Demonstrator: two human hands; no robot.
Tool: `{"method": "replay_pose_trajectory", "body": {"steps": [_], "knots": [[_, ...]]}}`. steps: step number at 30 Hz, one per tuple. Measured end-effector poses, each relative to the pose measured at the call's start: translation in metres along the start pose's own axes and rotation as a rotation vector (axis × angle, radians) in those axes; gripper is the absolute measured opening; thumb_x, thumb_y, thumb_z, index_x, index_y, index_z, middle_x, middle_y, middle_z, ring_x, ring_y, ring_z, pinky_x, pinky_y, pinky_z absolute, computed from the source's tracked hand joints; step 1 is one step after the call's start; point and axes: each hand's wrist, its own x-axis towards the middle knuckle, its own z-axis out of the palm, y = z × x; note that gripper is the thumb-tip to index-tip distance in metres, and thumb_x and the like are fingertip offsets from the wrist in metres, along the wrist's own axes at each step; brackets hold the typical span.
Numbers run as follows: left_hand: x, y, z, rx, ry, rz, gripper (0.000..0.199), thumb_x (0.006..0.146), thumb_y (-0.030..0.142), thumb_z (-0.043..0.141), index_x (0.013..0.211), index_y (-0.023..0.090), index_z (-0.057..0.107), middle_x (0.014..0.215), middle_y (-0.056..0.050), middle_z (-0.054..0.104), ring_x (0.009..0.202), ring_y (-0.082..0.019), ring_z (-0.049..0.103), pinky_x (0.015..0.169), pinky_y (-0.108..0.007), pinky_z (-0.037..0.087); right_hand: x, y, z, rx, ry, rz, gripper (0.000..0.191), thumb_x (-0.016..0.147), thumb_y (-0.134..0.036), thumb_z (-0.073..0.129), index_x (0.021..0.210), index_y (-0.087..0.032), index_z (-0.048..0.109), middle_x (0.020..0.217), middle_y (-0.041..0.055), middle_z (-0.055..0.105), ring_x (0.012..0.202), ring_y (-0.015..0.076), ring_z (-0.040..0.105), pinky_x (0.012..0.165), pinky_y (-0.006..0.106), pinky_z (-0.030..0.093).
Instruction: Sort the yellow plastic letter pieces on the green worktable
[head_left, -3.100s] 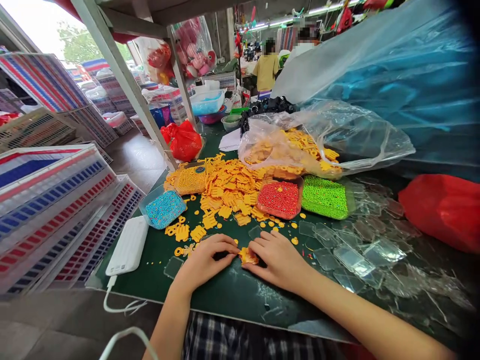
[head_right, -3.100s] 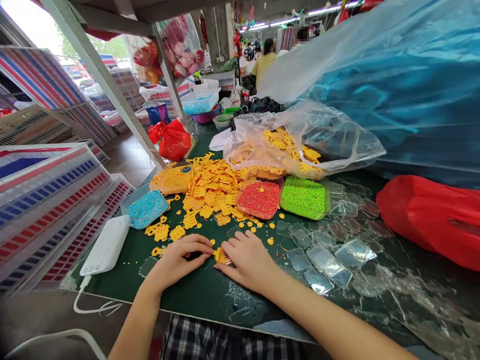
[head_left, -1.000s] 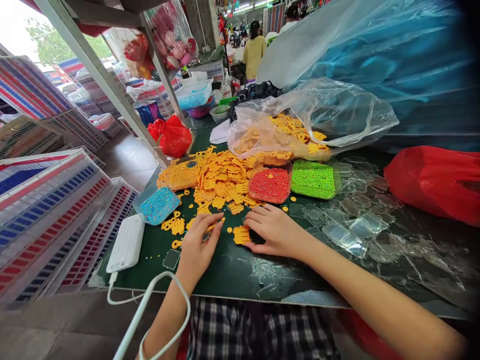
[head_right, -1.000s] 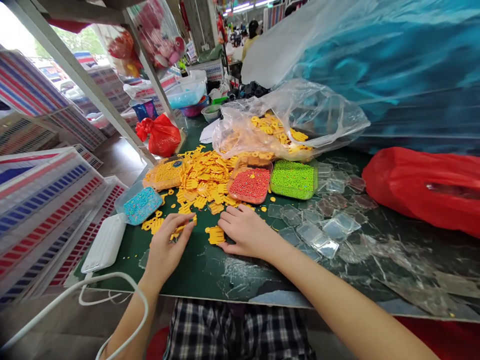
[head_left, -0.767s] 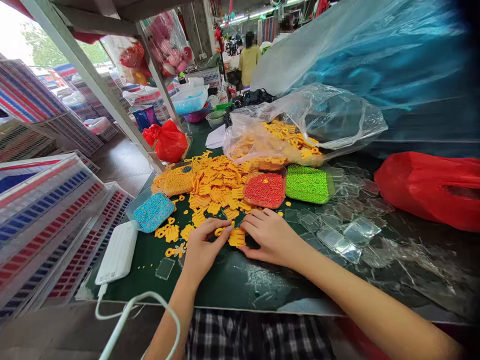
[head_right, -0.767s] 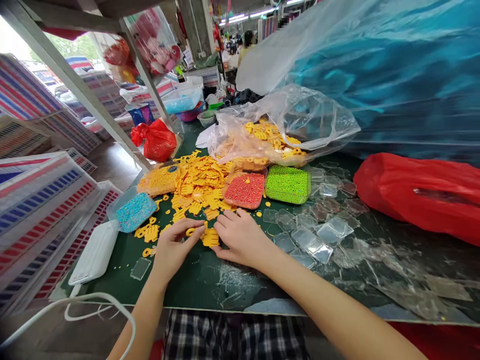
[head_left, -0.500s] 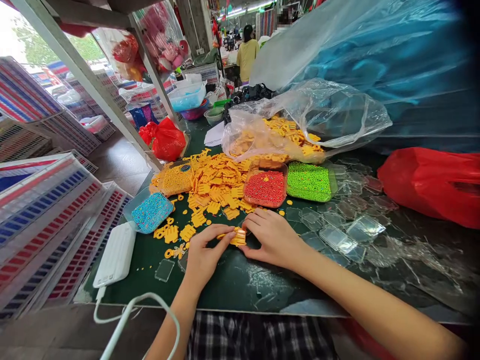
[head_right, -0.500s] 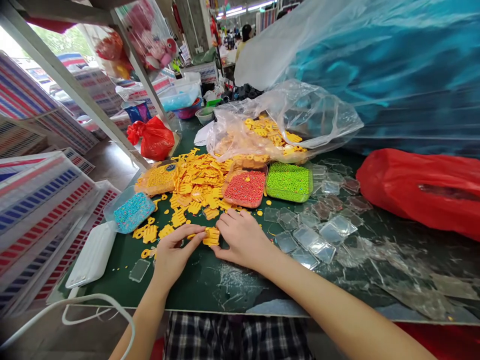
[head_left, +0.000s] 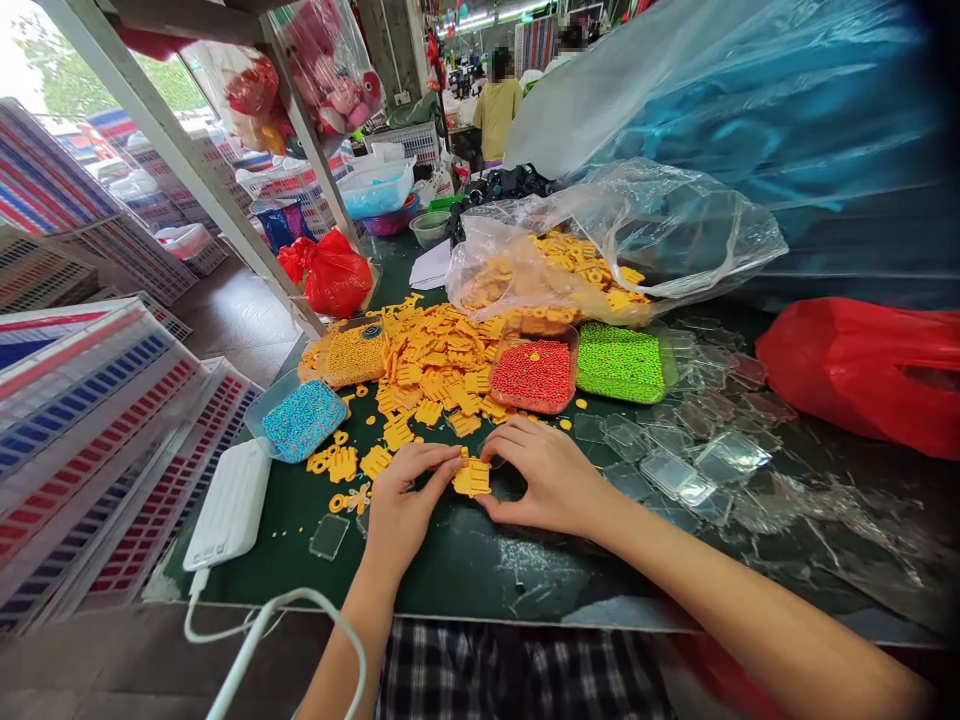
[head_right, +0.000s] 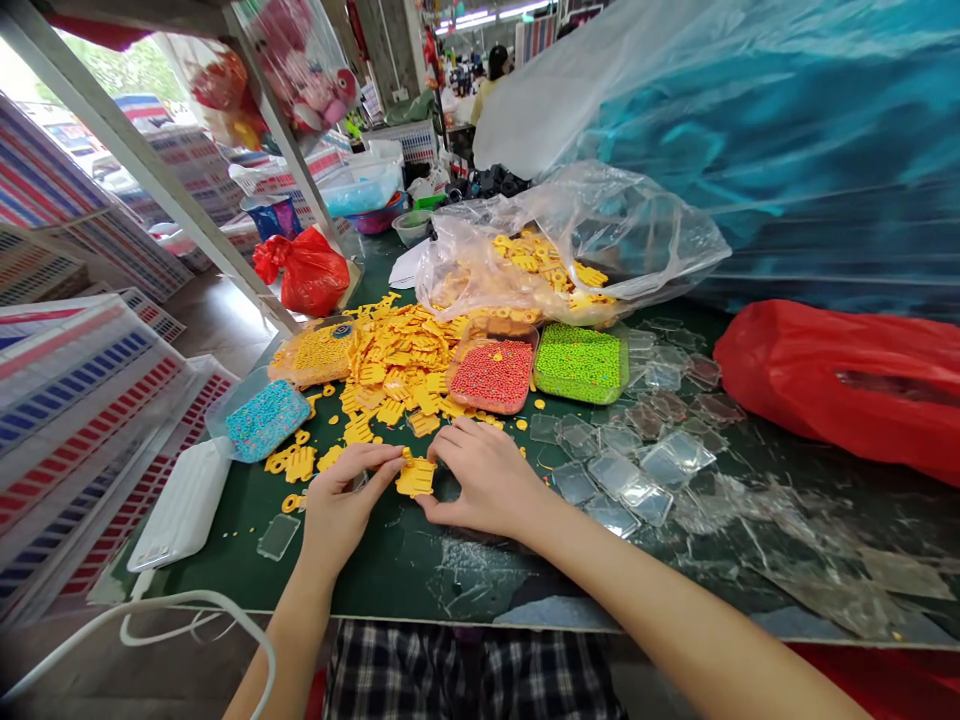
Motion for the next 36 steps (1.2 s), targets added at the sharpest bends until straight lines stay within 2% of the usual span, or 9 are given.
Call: {"method": "replay_pose_trajectory", "body": {"steps": [7, 24, 36], "knots": [[-0.0006, 0.0015, -0.0006, 0.011, 0.046, 0.061, 0.016, 0.086, 0.035, 0.067, 0.086, 0.023, 0.077, 0.086, -0.005, 0.075, 0.081, -0.019, 0.069, 0.074, -0.03, 0.058, -0.0009, 0.0, 0.0003, -0.029, 0.018, -0.028, 0.023, 0.077, -0.039, 0.067, 0.087, -0.019, 0.06, 0.09, 0.0065, 0.068, 0.09, 0.0237, 0.06, 0.077, 0.037, 0.047], [-0.0021, 0.0003, 0.0014, 0.064, 0.036, 0.247, 0.011, 0.089, 0.026, 0.065, 0.089, 0.022, 0.075, 0.085, -0.004, 0.075, 0.078, -0.016, 0.068, 0.073, -0.028, 0.057, 0.0, -0.0017, -0.0025, 0.054, 0.047, 0.008, 0.021, 0.074, -0.036, 0.068, 0.084, -0.02, 0.059, 0.088, 0.0049, 0.067, 0.088, 0.0223, 0.059, 0.079, 0.038, 0.048], [-0.0001, -0.0031, -0.0016, 0.161, 0.011, 0.38, 0.011, 0.089, 0.015, 0.063, 0.094, 0.021, 0.072, 0.086, -0.003, 0.073, 0.082, -0.016, 0.065, 0.074, -0.028, 0.054, 0.0, -0.0001, -0.0011, -0.051, 0.07, -0.025, 0.021, 0.075, -0.035, 0.067, 0.085, -0.018, 0.059, 0.085, 0.0051, 0.067, 0.086, 0.022, 0.058, 0.077, 0.036, 0.047]]}}
